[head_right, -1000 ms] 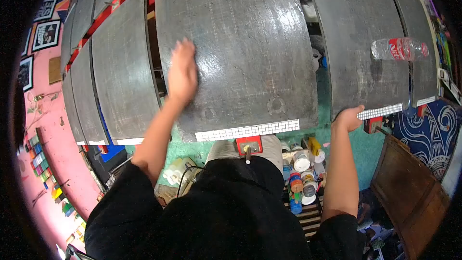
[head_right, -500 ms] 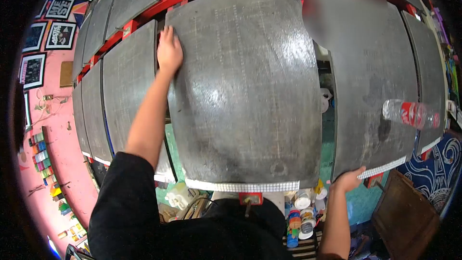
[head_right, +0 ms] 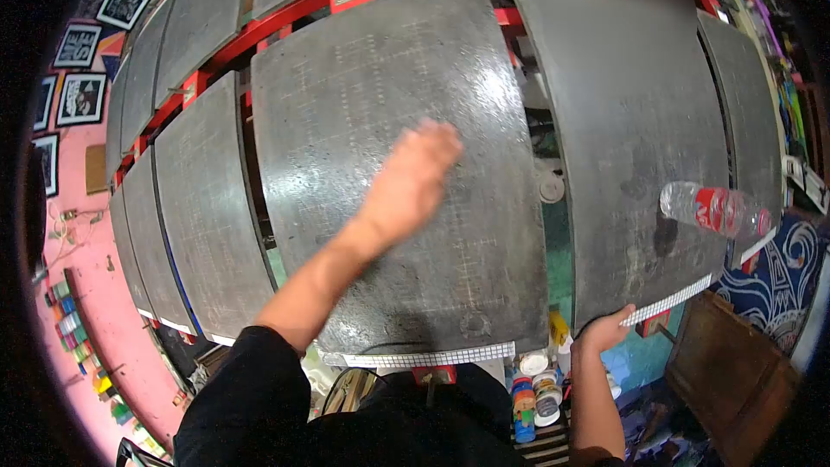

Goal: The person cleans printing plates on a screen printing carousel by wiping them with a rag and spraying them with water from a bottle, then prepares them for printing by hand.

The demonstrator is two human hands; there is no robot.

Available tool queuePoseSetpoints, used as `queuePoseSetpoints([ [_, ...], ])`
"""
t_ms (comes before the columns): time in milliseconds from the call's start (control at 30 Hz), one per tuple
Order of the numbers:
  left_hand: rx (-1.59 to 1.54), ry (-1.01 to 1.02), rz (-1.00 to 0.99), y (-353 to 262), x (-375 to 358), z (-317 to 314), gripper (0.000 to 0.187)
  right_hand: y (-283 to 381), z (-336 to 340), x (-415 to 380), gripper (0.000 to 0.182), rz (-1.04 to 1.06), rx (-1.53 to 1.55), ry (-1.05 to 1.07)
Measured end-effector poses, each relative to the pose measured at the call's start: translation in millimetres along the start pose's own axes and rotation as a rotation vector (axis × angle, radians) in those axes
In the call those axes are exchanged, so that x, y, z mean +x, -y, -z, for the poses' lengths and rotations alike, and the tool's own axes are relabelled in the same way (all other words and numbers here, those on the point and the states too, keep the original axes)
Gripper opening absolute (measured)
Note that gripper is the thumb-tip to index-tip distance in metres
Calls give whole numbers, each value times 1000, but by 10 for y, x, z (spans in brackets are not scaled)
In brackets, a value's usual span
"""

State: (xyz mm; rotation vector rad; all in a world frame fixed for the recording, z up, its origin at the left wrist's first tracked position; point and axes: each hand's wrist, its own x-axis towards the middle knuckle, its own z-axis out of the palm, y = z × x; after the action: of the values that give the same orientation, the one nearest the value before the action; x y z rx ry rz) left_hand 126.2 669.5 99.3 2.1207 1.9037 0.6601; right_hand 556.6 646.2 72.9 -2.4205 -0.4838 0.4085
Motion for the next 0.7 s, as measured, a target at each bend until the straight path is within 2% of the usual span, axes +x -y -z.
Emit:
queuePoseSetpoints([
  [67, 281, -132, 83, 628, 135, 185, 48, -124, -25, 83, 76, 56, 22, -11],
  [133, 381, -365, 241, 1466, 279, 388, 45, -116, -11, 60, 76, 56, 60, 15],
  [167, 258, -391, 425, 1636, 438, 577, 44, -97, -21, 34, 77, 40, 72, 17],
  [267, 351, -428, 391, 1371, 582, 225, 44, -68, -35, -26, 73, 68, 103, 32],
  [367, 186, -197, 71, -25, 274, -275, 47, -139, -66, -27, 69, 165, 192, 20],
  [433, 41, -73, -115, -1001, -176, -645, 54, -23, -14, -93, 66, 90, 177, 44],
  [467, 3, 123, -147, -1488, -360, -667, 57, -66, -14, -41, 66, 79, 138, 73],
  [500, -190, 203, -159, -1851, -572, -858, 59, -135, -24, 9, 66, 73, 158, 60],
  [533, -225, 280, -227, -2193, -780, -982, 58, -209, -28, 50, 69, 54, 198, 150],
  [567, -366, 268, -296, -2478, -1037, -1079, 59, -228, 11, 102, 73, 44, 242, 239],
  [600, -453, 252, -225, -2789, -1192, -1056, 56, -218, 218, 123, 82, 53, 414, 486],
  [633, -456, 246, -232, -2892, -1248, -1044, 56, -214, 508, 161, 82, 60, 418, 480],
  [700, -698, 231, -106, -3034, -1345, -1045, 52, -260, 1071, 305, 82, -325, 573, 851],
])
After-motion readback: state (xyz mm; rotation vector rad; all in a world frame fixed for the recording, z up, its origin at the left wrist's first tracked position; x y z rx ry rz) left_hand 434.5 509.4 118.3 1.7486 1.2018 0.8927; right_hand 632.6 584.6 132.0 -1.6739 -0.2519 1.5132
